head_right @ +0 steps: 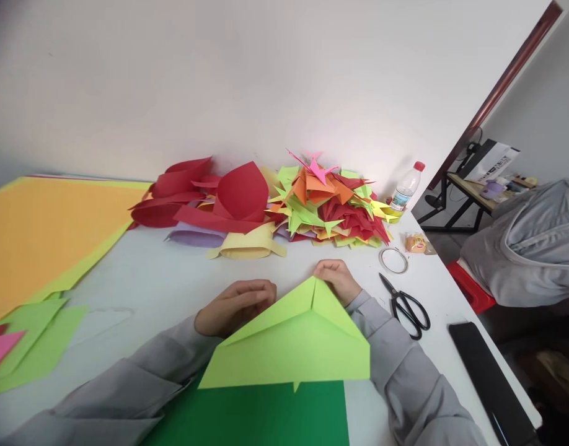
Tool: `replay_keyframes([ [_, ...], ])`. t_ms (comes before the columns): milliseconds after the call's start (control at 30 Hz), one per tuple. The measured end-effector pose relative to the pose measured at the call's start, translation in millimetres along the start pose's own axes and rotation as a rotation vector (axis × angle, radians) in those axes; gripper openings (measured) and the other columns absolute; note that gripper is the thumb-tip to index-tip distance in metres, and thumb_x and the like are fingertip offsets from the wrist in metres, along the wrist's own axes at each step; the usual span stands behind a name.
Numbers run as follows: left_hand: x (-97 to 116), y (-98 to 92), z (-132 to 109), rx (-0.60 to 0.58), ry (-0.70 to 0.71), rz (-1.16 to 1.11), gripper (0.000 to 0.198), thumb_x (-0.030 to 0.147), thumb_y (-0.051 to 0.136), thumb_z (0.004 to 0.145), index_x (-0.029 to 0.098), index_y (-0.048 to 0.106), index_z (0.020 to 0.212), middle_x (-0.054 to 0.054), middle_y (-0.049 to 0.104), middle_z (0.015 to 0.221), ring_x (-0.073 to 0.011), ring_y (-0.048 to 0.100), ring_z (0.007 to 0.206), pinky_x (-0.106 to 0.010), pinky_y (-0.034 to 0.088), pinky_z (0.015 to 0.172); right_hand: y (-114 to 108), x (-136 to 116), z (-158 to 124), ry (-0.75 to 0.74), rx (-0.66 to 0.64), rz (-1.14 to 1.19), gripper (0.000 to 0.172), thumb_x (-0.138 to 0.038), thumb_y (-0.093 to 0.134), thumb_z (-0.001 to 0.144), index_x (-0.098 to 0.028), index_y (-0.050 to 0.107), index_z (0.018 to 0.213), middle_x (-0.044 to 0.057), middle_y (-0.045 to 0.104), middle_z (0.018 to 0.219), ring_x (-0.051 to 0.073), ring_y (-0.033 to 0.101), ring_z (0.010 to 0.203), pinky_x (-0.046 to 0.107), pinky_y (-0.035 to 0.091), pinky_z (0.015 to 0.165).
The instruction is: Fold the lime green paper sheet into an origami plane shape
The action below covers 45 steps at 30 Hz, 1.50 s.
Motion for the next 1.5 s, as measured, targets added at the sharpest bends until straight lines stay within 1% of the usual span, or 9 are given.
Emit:
replay_keyframes([
  [100,-10,12.1,-4,-0.098,-0.053,0.149,0.032,0.043,0.075,0.065,0.011,0.068,0.069,-0.001,0.061,0.056,-0.0108,0.053,0.049,-0.021,0.039,0.046,23,5,-5,0.04,-0.029,0.018,0.036,-0.047,0.076,0.06,-0.017,0.057,0.062,-0.004,0.055,0.051,0.008,0.044,0.042,0.021,0.034,0.044],
  [200,-19,16.3,-6,-0.157,-0.079,0.201,0.033,0.042,0.077,0.064,0.011,0.073,0.077,-0.006,0.071,0.07,-0.0176,0.062,0.06,-0.027,0.048,0.056,30,3,-7,0.054,-0.036,0.0,0.041,-0.051,0.078,0.06,-0.015,0.059,0.062,-0.005,0.055,0.052,0.006,0.043,0.043,0.019,0.034,0.044],
  [333,-23,7.1,0,-0.133,-0.058,0.202,0.033,0.043,0.077,0.063,0.013,0.074,0.076,-0.005,0.072,0.068,-0.0176,0.062,0.057,-0.027,0.048,0.052,32,3,-12,0.131,-0.12,-0.001,0.049,-0.059,0.077,0.059,-0.013,0.064,0.065,-0.004,0.057,0.052,0.007,0.047,0.044,0.019,0.037,0.045],
  [467,-25,-1.7,7,-0.108,-0.029,0.245,0.034,0.044,0.077,0.062,0.013,0.073,0.076,-0.005,0.072,0.068,-0.0185,0.062,0.057,-0.027,0.048,0.05,39,6,-21,0.261,-0.339,-0.081,0.046,-0.045,0.084,0.055,-0.01,0.07,0.082,0.001,0.068,0.067,0.013,0.061,0.058,0.025,0.049,0.058],
  [567,-26,-3.6,9,-0.1,-0.027,0.271,0.035,0.045,0.076,0.062,0.012,0.073,0.073,-0.006,0.072,0.068,-0.0185,0.062,0.057,-0.027,0.048,0.05,38,8,-26,0.321,-0.416,-0.164,0.048,-0.042,0.085,0.055,-0.009,0.072,0.087,0.003,0.07,0.072,0.014,0.064,0.062,0.027,0.051,0.061],
  [967,-11,4.2,2,-0.075,-0.116,0.338,0.033,0.045,0.076,0.061,0.013,0.072,0.069,-0.005,0.069,0.064,-0.0172,0.059,0.055,-0.026,0.045,0.049,35,4,-25,0.31,-0.381,-0.213,0.053,-0.046,0.084,0.055,-0.009,0.072,0.091,0.005,0.071,0.077,0.014,0.064,0.063,0.028,0.053,0.064],
  [1167,-11,8.3,3,-0.111,-0.057,0.419,0.035,0.049,0.071,0.065,0.014,0.07,0.068,-0.002,0.065,0.061,-0.0156,0.055,0.054,-0.024,0.042,0.046,37,2,-23,0.307,-0.327,-0.242,0.052,-0.042,0.086,0.05,-0.011,0.073,0.089,0.003,0.071,0.078,0.014,0.064,0.064,0.026,0.052,0.063],
  [1300,-11,11.1,3,-0.12,-0.069,0.418,0.037,0.051,0.071,0.063,0.014,0.069,0.069,-0.001,0.063,0.058,-0.0142,0.052,0.052,-0.024,0.04,0.045,39,0,-23,0.314,-0.297,-0.26,0.051,-0.042,0.086,0.049,-0.012,0.073,0.087,0.003,0.071,0.078,0.014,0.062,0.063,0.027,0.052,0.063],
  [1500,-7,13.2,2,-0.052,-0.05,0.326,0.04,0.051,0.074,0.063,0.013,0.063,0.065,0.001,0.057,0.055,-0.0125,0.05,0.051,-0.024,0.04,0.048,55,-2,-27,0.221,-0.349,-0.393,0.031,-0.036,0.083,0.054,-0.012,0.072,0.072,-0.005,0.06,0.057,0.008,0.05,0.053,0.021,0.043,0.053],
])
Point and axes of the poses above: each hand's wrist, its own z-axis towards the middle knuckle, its own y-axis out of the palm, x = y × z, the point moved 8 cm from there along z, towards the middle knuckle
